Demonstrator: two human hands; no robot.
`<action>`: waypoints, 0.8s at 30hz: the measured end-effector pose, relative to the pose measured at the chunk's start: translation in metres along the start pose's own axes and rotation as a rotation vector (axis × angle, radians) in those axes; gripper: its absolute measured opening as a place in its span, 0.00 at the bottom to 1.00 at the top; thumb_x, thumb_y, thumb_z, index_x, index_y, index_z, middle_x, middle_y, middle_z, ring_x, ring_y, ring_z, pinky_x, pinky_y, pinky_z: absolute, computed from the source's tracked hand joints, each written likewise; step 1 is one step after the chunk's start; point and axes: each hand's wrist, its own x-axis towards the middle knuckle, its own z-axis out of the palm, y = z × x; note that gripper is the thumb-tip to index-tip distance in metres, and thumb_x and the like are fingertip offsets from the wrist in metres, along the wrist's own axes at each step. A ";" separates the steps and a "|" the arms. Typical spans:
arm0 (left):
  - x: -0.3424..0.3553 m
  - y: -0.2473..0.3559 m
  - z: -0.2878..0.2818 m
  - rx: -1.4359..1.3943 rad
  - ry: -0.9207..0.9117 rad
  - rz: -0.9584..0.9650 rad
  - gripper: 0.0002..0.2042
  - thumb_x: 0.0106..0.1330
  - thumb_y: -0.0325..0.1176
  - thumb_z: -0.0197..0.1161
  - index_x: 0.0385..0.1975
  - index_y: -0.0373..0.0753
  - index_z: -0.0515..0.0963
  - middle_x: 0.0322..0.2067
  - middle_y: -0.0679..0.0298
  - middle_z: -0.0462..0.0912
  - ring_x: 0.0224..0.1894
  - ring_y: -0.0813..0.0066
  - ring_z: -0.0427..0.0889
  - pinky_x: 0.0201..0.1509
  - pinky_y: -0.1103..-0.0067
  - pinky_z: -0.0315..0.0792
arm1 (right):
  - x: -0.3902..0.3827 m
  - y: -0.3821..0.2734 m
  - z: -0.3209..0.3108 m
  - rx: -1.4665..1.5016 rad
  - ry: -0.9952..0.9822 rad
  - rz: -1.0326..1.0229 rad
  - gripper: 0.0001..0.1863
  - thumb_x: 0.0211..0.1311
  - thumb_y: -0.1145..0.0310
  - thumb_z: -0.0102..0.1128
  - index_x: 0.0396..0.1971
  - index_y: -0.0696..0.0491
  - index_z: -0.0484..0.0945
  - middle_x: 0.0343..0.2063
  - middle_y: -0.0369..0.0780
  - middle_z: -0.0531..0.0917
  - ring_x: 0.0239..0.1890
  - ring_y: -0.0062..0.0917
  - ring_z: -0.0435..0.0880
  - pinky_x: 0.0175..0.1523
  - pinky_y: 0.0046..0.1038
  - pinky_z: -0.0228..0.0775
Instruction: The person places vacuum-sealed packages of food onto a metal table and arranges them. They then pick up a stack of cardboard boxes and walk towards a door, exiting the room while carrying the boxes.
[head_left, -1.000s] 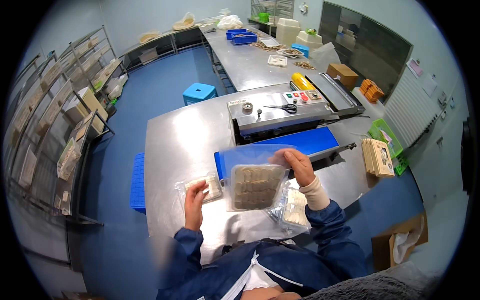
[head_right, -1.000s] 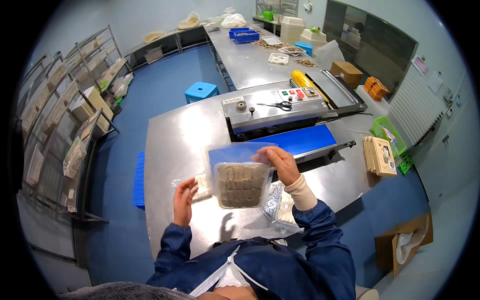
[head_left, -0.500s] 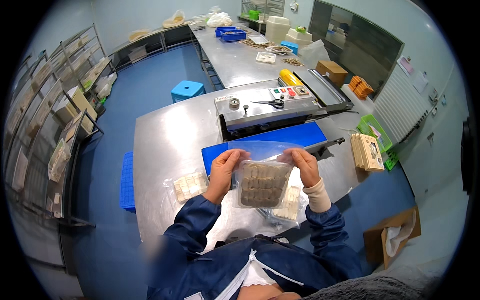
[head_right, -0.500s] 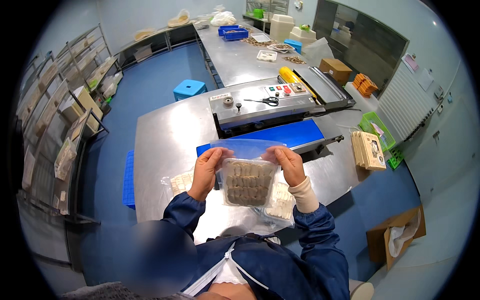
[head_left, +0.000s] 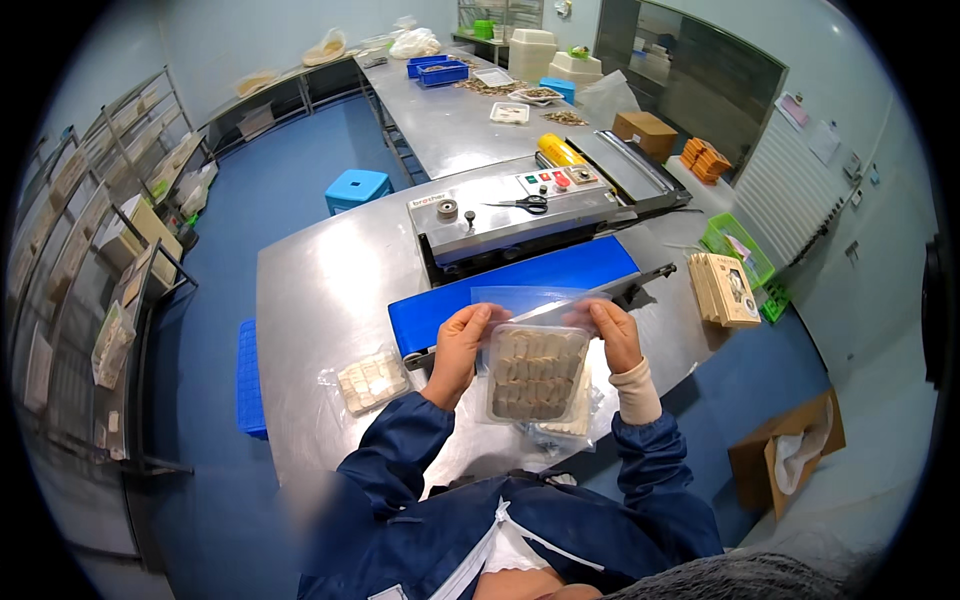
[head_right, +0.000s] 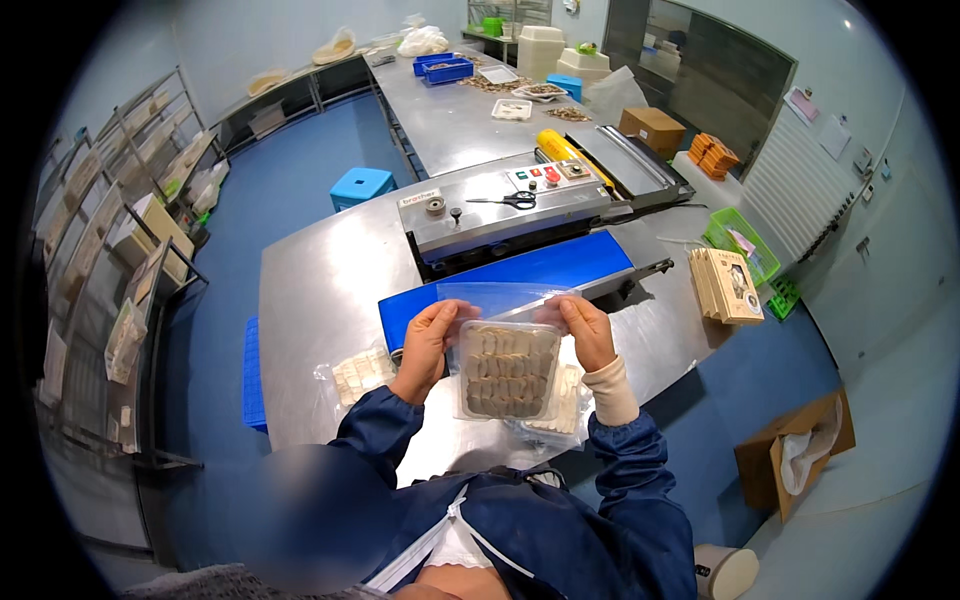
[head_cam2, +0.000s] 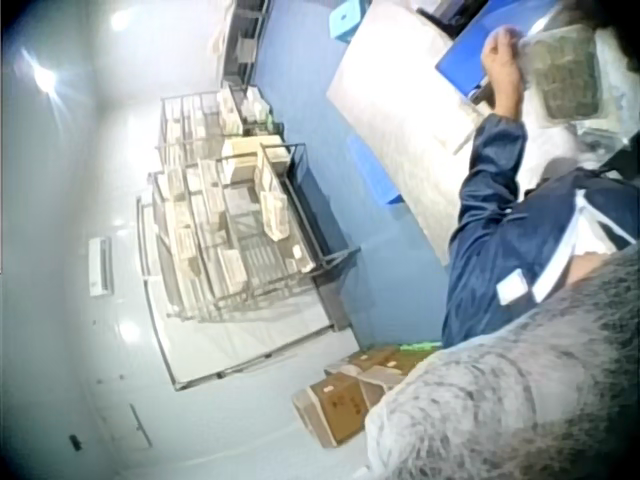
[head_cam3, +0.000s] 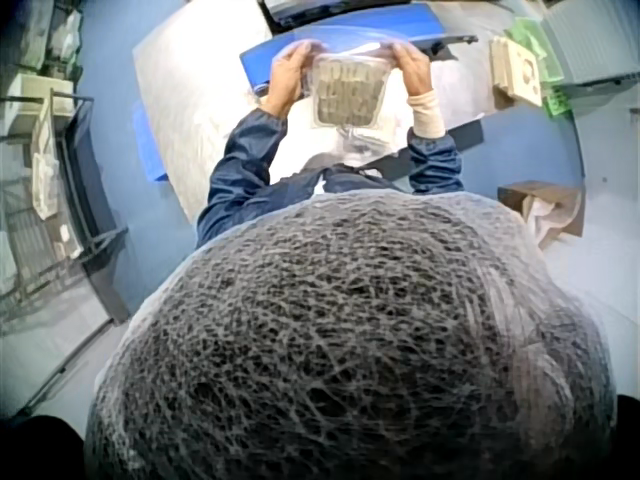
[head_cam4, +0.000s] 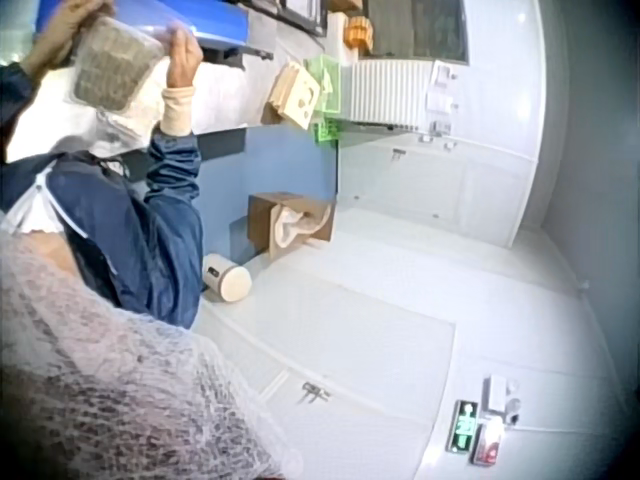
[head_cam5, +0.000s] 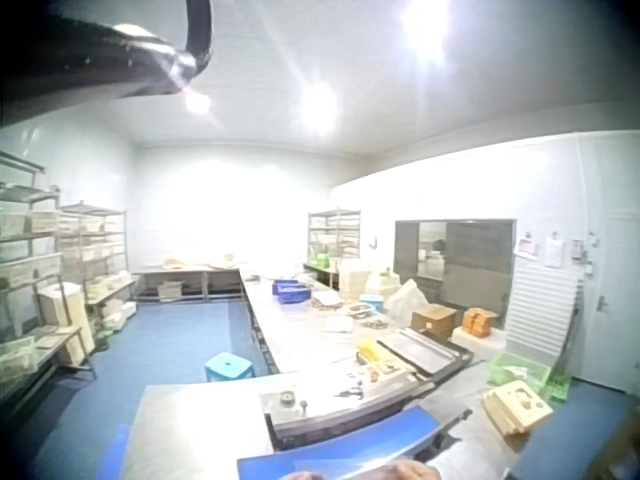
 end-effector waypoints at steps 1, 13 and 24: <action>0.002 -0.002 0.002 -0.003 -0.008 -0.010 0.10 0.65 0.36 0.50 0.33 0.38 0.76 0.34 0.64 0.80 0.30 0.85 0.75 0.31 0.88 0.67 | -0.001 -0.001 -0.003 -0.008 0.008 0.008 0.15 0.65 0.65 0.42 0.39 0.62 0.72 0.33 0.44 0.80 0.35 0.25 0.79 0.41 0.22 0.71; 0.009 -0.014 0.012 -0.014 -0.032 -0.062 0.10 0.65 0.36 0.49 0.33 0.38 0.76 0.33 0.64 0.80 0.30 0.84 0.75 0.32 0.88 0.67 | -0.007 -0.001 -0.018 -0.038 0.042 0.034 0.16 0.65 0.64 0.41 0.40 0.62 0.72 0.33 0.44 0.80 0.35 0.25 0.79 0.40 0.22 0.71; 0.003 -0.004 0.001 -0.005 0.001 -0.039 0.10 0.64 0.37 0.51 0.34 0.37 0.76 0.33 0.63 0.80 0.35 0.79 0.77 0.37 0.86 0.69 | 0.004 0.011 -0.009 -0.024 0.013 0.031 0.15 0.65 0.64 0.42 0.38 0.60 0.72 0.32 0.43 0.80 0.34 0.23 0.80 0.39 0.21 0.70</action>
